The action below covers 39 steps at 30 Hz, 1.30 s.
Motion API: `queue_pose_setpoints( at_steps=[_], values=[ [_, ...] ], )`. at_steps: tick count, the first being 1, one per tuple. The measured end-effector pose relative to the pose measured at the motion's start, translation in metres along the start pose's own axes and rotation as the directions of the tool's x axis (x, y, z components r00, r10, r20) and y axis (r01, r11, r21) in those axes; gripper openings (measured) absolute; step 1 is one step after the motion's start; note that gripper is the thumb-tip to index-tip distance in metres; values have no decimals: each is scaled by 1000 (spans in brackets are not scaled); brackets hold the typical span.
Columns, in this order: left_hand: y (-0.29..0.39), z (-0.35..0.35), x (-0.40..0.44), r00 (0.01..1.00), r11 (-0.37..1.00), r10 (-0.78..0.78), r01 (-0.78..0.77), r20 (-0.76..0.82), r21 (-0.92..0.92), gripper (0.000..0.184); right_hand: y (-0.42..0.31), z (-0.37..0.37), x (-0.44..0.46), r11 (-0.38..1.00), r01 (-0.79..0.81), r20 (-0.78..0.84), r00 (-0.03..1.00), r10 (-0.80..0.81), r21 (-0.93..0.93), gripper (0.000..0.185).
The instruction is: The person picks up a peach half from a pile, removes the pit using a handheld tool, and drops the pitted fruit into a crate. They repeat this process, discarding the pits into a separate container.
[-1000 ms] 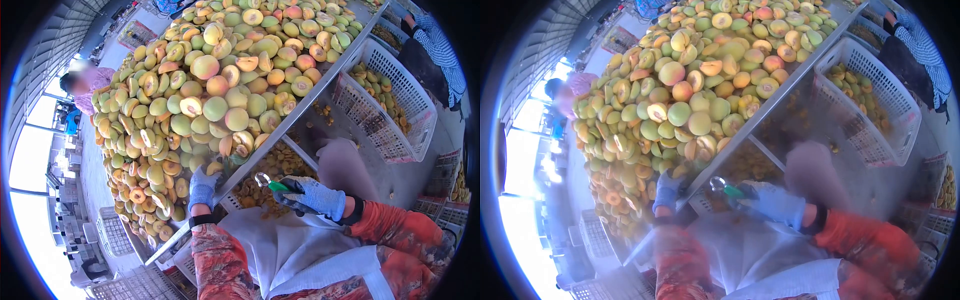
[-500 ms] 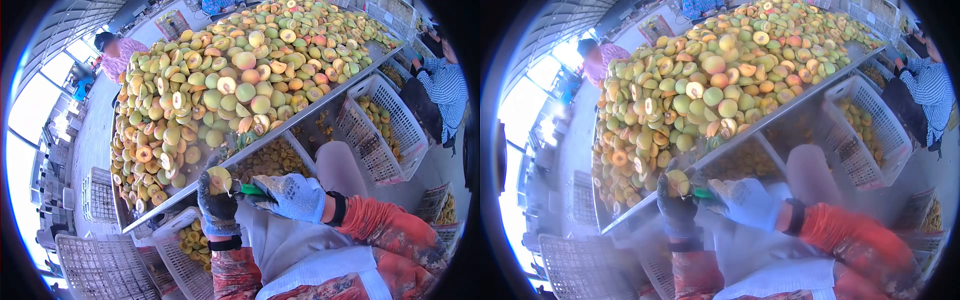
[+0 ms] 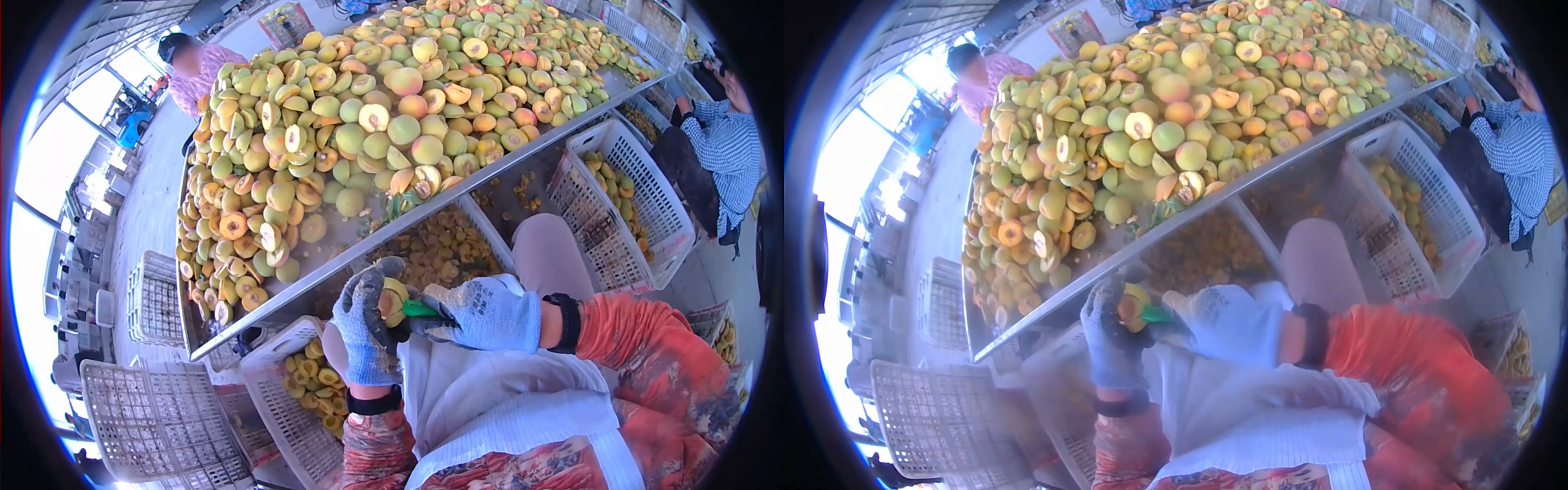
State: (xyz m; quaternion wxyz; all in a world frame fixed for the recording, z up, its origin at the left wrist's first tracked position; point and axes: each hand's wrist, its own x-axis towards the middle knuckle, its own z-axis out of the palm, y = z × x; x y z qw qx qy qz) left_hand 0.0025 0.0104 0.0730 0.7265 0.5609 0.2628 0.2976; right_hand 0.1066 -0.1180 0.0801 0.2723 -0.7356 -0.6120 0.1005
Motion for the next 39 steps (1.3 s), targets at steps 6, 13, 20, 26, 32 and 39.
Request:
queue_pose_setpoints(
  at_steps=[6,13,20,26,32,39],
  values=[
    [-3,3,4,991,995,57,-47,-123,84,33,2,4,4,268,-619,597,785,165,738,31],
    [-19,17,33,978,944,-163,115,-134,-308,31,16,51,-2,964,-109,-217,975,56,-241,47],
    [-21,20,31,975,988,-89,61,-204,-140,32,9,8,-2,997,-81,41,996,82,-10,41],
    [-25,23,24,961,979,-81,26,-264,-203,32,18,27,4,998,14,68,998,-10,-59,45],
    [-29,9,24,952,915,281,-227,-124,334,30,17,20,2,987,-58,127,991,39,151,44],
    [-3,6,22,997,987,-71,65,40,147,29,31,17,4,919,-123,293,956,8,375,32]
  ],
)
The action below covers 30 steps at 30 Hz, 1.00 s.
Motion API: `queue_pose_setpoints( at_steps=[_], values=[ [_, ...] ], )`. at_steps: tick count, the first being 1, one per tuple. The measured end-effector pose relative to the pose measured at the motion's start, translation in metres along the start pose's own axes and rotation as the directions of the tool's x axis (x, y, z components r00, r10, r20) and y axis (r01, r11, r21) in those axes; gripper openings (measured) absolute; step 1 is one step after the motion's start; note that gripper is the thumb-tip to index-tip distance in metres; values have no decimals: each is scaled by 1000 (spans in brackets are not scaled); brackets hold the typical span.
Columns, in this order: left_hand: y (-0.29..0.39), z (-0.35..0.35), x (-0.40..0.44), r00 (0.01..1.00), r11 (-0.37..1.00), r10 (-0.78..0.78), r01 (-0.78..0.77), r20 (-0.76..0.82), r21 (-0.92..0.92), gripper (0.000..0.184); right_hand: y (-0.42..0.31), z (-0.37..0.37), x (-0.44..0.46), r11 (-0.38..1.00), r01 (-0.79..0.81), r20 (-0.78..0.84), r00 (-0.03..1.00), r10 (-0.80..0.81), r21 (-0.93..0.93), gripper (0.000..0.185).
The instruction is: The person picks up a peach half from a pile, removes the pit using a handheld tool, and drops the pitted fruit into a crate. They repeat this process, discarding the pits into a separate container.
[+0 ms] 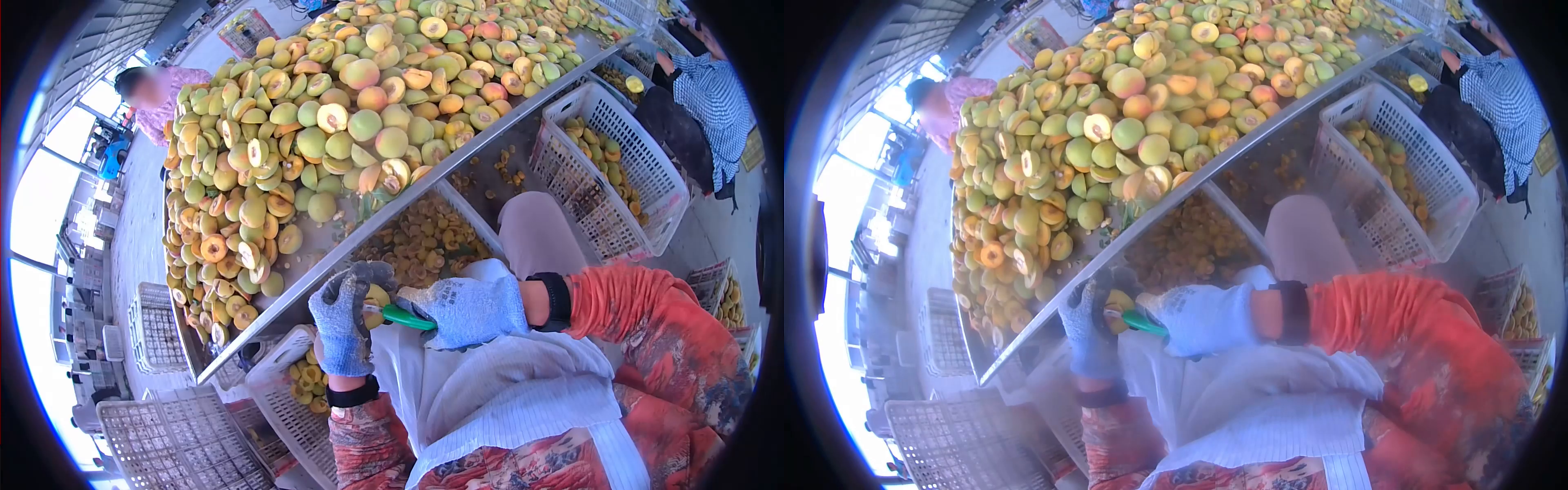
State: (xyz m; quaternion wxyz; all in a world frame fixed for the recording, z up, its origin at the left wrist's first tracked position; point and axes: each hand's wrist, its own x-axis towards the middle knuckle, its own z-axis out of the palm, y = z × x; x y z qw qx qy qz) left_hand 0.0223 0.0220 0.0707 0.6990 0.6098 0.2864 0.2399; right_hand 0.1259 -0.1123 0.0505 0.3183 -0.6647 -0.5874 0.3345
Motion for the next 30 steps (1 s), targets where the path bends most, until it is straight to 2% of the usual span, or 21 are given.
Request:
queue_pose_setpoints(
  at_steps=[1,3,4,6,8,9,10,13,15,16,17,18,19,21,22,24,25,27,28,29,30],
  values=[
    [2,0,-2,999,998,22,-23,25,59,28,-3,-2,-1,1000,0,3,1000,0,3,32],
    [-5,-7,6,999,991,47,-46,-9,125,27,-25,-18,-3,906,-272,221,953,207,323,27],
    [-6,-7,10,996,980,77,-68,-39,187,26,-23,-16,-2,907,-271,219,954,207,324,27],
    [4,0,15,992,978,127,-125,-5,165,22,-16,-8,2,749,-266,248,959,140,607,26],
    [7,6,23,985,975,173,-175,24,134,19,-15,-1,3,821,-242,161,970,184,517,32],
    [6,6,29,998,977,58,-55,-5,204,18,-15,0,2,879,-227,75,974,215,420,39],
    [5,6,33,997,960,-58,67,-40,272,18,-16,-1,2,878,-228,73,973,218,421,39],
    [11,12,39,990,978,-121,106,78,178,19,-15,-5,-1,790,-296,130,954,269,537,37],
    [11,17,41,986,978,-159,152,43,142,19,-7,0,2,566,-262,168,962,213,782,35],
    [6,20,44,983,968,-184,180,7,173,18,-3,4,3,567,-261,168,963,211,781,35],
    [2,23,46,978,957,-207,208,-30,202,18,2,8,4,434,-280,223,958,178,857,35],
    [-2,25,45,989,961,-146,141,4,238,17,5,10,4,286,-301,272,953,136,910,35],
    [-3,26,46,989,960,-149,144,3,241,17,8,11,5,282,-301,274,952,134,911,35],
    [-5,26,47,991,944,-132,133,-25,303,19,12,14,6,68,-292,288,956,57,954,37],
    [-3,24,49,991,942,-133,136,-28,308,19,14,15,7,64,-292,289,956,53,954,37],
    [2,20,55,987,995,-93,88,128,43,27,18,15,11,-21,-228,228,974,-9,973,38],
    [0,21,57,988,995,-90,85,126,45,27,19,12,13,-19,-227,227,974,-12,974,38],
    [-15,21,68,973,957,-216,197,-74,-213,34,23,4,14,87,-136,134,991,30,987,39],
    [-20,4,77,963,865,-230,270,142,-424,36,28,-5,7,69,-112,121,983,-138,991,37],
    [-32,-1,82,964,866,-225,266,144,-424,36,28,-13,8,73,-109,119,983,-140,991,37],
    [-35,2,84,993,915,-119,114,11,-387,36,28,-21,10,101,-45,47,999,-19,994,37]
  ],
)
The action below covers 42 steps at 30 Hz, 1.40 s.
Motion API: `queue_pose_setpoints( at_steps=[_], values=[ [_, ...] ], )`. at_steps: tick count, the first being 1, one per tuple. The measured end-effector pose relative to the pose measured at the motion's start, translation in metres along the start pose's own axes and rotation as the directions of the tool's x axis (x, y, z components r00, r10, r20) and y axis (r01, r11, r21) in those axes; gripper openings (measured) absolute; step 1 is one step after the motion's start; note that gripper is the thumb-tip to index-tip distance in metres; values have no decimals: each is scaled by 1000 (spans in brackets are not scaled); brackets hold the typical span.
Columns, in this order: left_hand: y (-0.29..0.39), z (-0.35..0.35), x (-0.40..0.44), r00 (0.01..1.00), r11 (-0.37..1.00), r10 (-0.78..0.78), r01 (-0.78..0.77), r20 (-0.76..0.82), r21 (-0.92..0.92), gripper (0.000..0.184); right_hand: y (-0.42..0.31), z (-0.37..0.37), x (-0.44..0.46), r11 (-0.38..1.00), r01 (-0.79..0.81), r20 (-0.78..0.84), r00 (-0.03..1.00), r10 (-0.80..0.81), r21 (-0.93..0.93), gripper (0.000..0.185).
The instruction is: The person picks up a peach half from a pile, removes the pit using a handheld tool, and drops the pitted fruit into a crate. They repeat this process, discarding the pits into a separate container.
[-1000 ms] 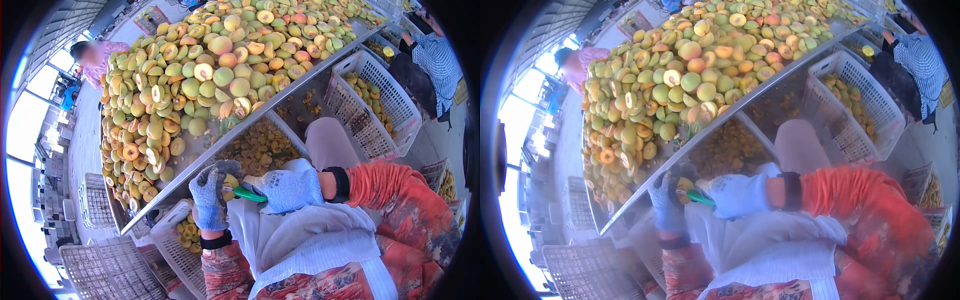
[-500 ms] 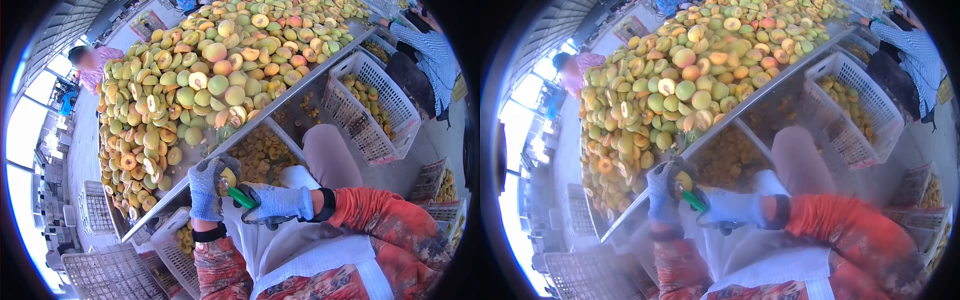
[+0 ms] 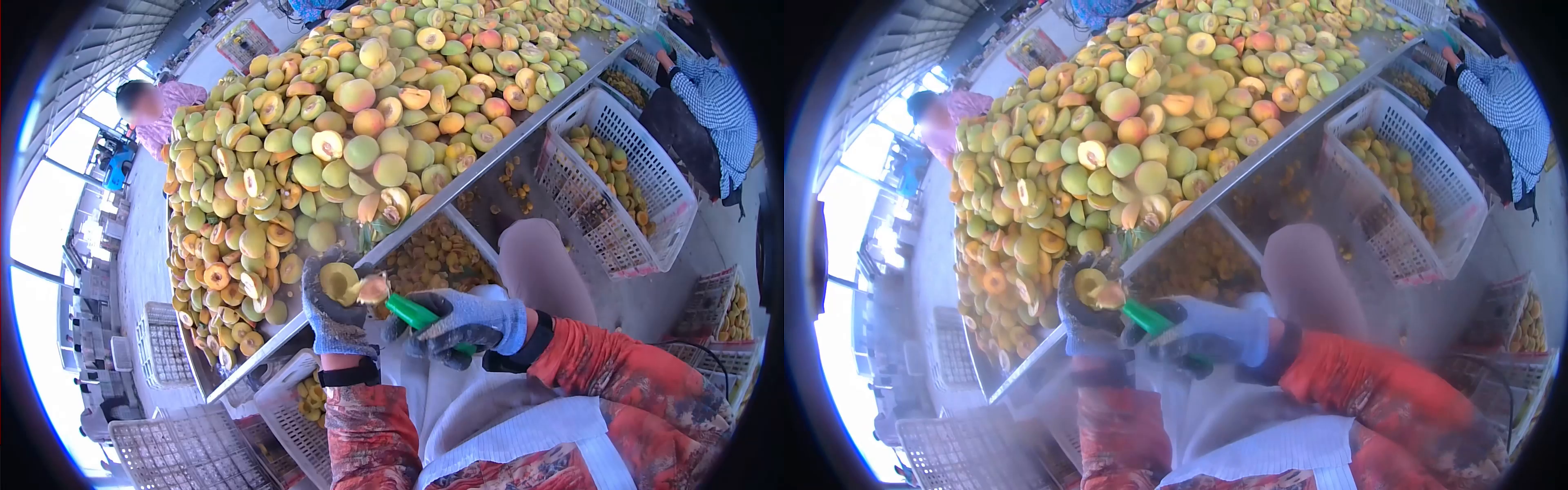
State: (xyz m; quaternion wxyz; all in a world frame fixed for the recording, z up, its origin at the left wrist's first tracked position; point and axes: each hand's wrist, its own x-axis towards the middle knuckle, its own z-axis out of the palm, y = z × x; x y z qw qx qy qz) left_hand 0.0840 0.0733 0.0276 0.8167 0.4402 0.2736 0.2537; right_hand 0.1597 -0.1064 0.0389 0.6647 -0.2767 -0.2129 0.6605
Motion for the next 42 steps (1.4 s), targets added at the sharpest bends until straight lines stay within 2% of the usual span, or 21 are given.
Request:
queue_pose_setpoints(
  at_steps=[2,5,6,7,8,9,11,13,15,17,22,25,29,31,33,35,37,38,39,40,42],
  values=[
    [-6,-7,9,994,995,104,-104,-25,4,40,-7,-13,9,961,-54,-397,916,-60,-271,41],
    [-14,19,-1,959,959,283,-283,-3,-11,58,8,-36,24,967,26,-545,822,-165,-253,30],
    [-18,24,-8,734,471,583,-655,348,591,58,11,-33,27,984,33,-551,825,-126,-176,28],
    [-21,26,-14,736,476,579,-654,350,587,58,14,-31,26,984,33,-557,821,-127,-175,28],
    [-22,27,-19,914,904,322,-375,249,208,51,18,-28,26,983,102,-529,832,-169,-154,29],
    [-23,28,-25,956,969,2,71,293,-237,45,21,-26,26,977,168,-497,841,-211,-130,29],
    [-24,26,-33,983,983,-43,73,179,-167,51,29,-25,27,895,140,-471,810,-349,-424,31],
    [-37,1,-27,962,925,-251,271,107,-266,47,37,-21,23,503,28,-307,762,-569,-864,37],
    [-40,-14,-30,964,950,-198,233,175,-208,44,30,-11,17,483,25,-268,805,-529,-876,40],
    [-29,-10,-43,996,987,59,-69,72,146,45,28,-5,15,88,-161,-178,719,-672,-983,52],
    [-19,-7,-44,999,926,-29,34,17,-377,36,48,20,10,-310,-292,-99,853,-513,-905,39],
    [-20,-4,-53,987,988,136,-141,-81,-61,35,58,28,13,-169,-151,-48,865,-500,-974,44],
    [3,-55,-71,916,979,182,-203,-358,-19,29,54,34,16,102,-29,-70,903,-425,-994,46],
    [40,-90,-98,961,956,163,-97,-225,276,25,49,20,13,113,-65,-106,907,-407,-991,46],
    [44,-173,-98,942,361,242,134,-232,923,22,43,0,11,255,-114,-209,899,-385,-960,43],
    [45,-177,-83,892,641,325,38,-316,767,29,40,-16,14,298,-131,-237,905,-354,-946,44],
    [55,-144,-41,909,538,390,-97,-145,837,32,35,-21,16,402,-63,-236,887,-398,-913,39],
    [57,-115,-18,936,683,297,-72,-187,727,33,33,-24,19,410,-71,-254,875,-412,-910,38],
    [43,-105,17,860,341,460,-403,223,849,35,25,-24,18,413,-73,-260,871,-417,-908,38],
    [37,-92,49,958,733,249,-92,-140,673,38,14,-20,15,416,-136,-307,873,-379,-899,38],
    [14,-65,111,943,483,331,-207,41,851,48,2,-23,9,381,-217,-356,869,-344,-899,38]
  ],
)
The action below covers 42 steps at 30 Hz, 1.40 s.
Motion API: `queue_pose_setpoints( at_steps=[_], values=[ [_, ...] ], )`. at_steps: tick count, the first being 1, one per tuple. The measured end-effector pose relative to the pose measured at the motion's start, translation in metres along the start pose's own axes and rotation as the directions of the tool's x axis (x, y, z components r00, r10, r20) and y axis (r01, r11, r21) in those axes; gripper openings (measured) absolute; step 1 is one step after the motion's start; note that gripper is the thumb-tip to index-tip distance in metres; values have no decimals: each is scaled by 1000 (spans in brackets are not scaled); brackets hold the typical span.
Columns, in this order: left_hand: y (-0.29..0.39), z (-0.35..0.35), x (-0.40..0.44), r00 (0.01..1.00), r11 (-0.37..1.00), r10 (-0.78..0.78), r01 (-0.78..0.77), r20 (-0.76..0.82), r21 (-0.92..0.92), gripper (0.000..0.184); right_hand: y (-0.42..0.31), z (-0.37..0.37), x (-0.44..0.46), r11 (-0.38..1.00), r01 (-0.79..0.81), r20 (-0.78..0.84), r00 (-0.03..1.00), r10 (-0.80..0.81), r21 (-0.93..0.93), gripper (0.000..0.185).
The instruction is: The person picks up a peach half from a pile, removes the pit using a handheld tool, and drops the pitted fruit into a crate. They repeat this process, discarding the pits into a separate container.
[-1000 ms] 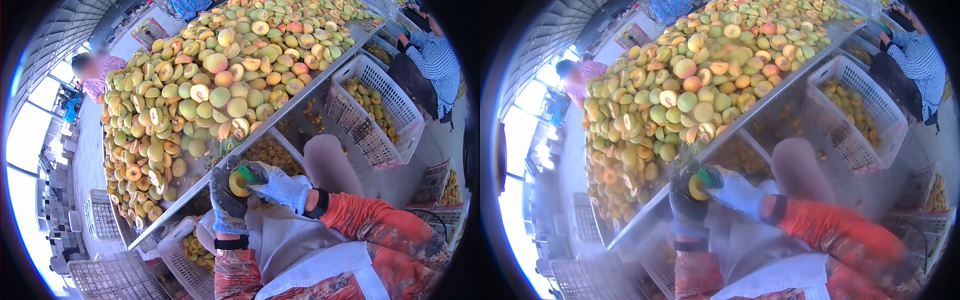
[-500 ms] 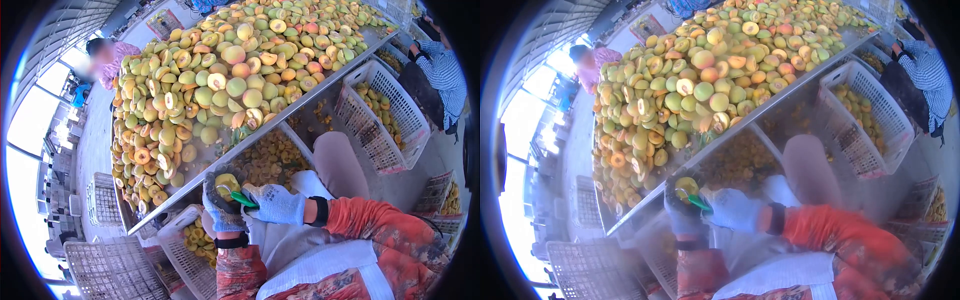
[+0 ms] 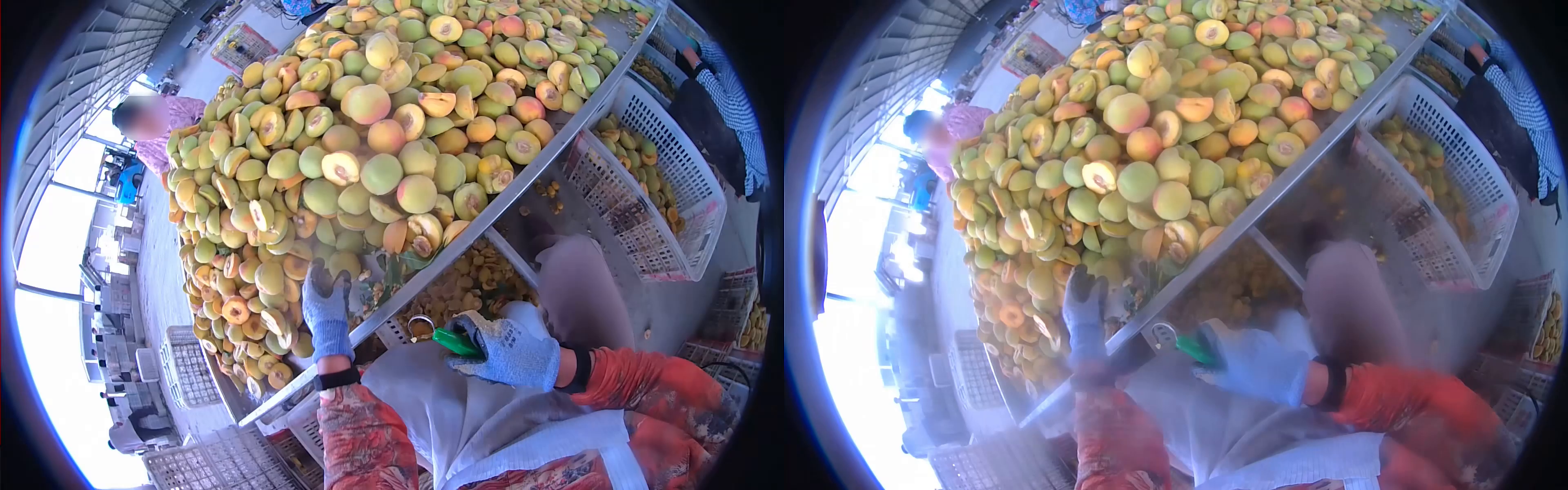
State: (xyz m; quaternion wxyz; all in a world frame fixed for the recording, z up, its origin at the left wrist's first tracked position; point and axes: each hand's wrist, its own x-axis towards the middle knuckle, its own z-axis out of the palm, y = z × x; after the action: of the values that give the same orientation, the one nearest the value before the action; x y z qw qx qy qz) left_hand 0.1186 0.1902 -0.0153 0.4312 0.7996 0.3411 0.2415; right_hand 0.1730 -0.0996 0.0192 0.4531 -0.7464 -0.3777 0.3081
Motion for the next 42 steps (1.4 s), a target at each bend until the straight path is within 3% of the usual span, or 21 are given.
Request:
queue_pose_setpoints(
  at_steps=[1,3,4,5,6,7,9,11,13,15,16,18,21,25,27,33,35,37,39,41,42],
  values=[
    [-4,17,8,991,822,131,-118,17,556,54,0,-8,0,1000,-15,-19,1000,15,1,38],
    [-16,43,20,994,611,108,-82,19,787,56,-3,-25,-2,972,-42,70,996,60,-233,39],
    [-19,42,26,993,617,114,-93,28,782,56,8,-23,-1,970,-51,58,996,67,-237,39],
    [-9,31,28,999,960,-47,37,28,279,54,20,-18,2,978,77,-114,988,-100,-193,40],
    [-1,22,26,976,925,-183,211,114,-316,52,28,-13,1,962,217,-279,925,-258,-168,40],
    [6,6,13,940,709,-254,341,228,-618,45,32,-8,-1,960,226,-266,927,-264,-165,40],
    [37,-14,-19,887,428,-293,455,357,-781,42,26,-5,1,977,124,-158,976,-152,-172,44],
    [62,-16,-62,889,381,-295,446,351,-810,48,2,0,5,961,178,-107,973,-204,-210,44],
    [58,-26,-91,864,346,-283,497,416,-796,56,-23,7,4,892,353,-66,921,-385,-281,41],
    [51,-20,-118,941,544,-182,339,286,-767,49,-25,24,2,881,414,-57,898,-437,-230,37],
    [53,-20,-129,945,537,-180,327,273,-778,49,-30,28,-2,859,425,-43,890,-454,-285,35],
    [59,-22,-146,911,286,-307,365,276,-886,43,-39,31,-10,826,443,-22,877,-479,-349,33],
    [78,-27,-166,944,243,-223,294,242,-925,38,-47,33,-24,849,399,24,908,-417,-345,31],
    [87,-31,-179,947,158,-266,226,179,-961,37,-49,40,-38,828,455,-88,858,-506,-329,29],
    [96,-28,-181,969,31,-167,191,183,-981,37,-51,41,-43,809,476,-123,832,-541,-345,29],
    [114,-22,-191,973,50,-194,136,124,-989,40,-52,40,-48,842,431,-78,875,-478,-324,31],
    [116,-23,-196,980,49,-160,126,117,-991,43,-59,36,-53,921,299,14,952,-305,-250,31],
    [122,-20,-200,985,46,-130,124,117,-991,46,-56,36,-56,928,321,5,945,-326,-190,30],
    [131,-15,-206,991,79,-136,-2,-13,-997,58,-58,34,-61,932,337,-5,940,-341,-132,30],
    [139,-14,-206,996,51,-90,-15,-19,-999,66,-70,27,-66,873,222,119,947,-299,434,29],
    [143,-15,-206,999,31,-44,-26,-28,-999,73,-63,32,-63,858,402,-2,906,-424,320,31]
  ],
)
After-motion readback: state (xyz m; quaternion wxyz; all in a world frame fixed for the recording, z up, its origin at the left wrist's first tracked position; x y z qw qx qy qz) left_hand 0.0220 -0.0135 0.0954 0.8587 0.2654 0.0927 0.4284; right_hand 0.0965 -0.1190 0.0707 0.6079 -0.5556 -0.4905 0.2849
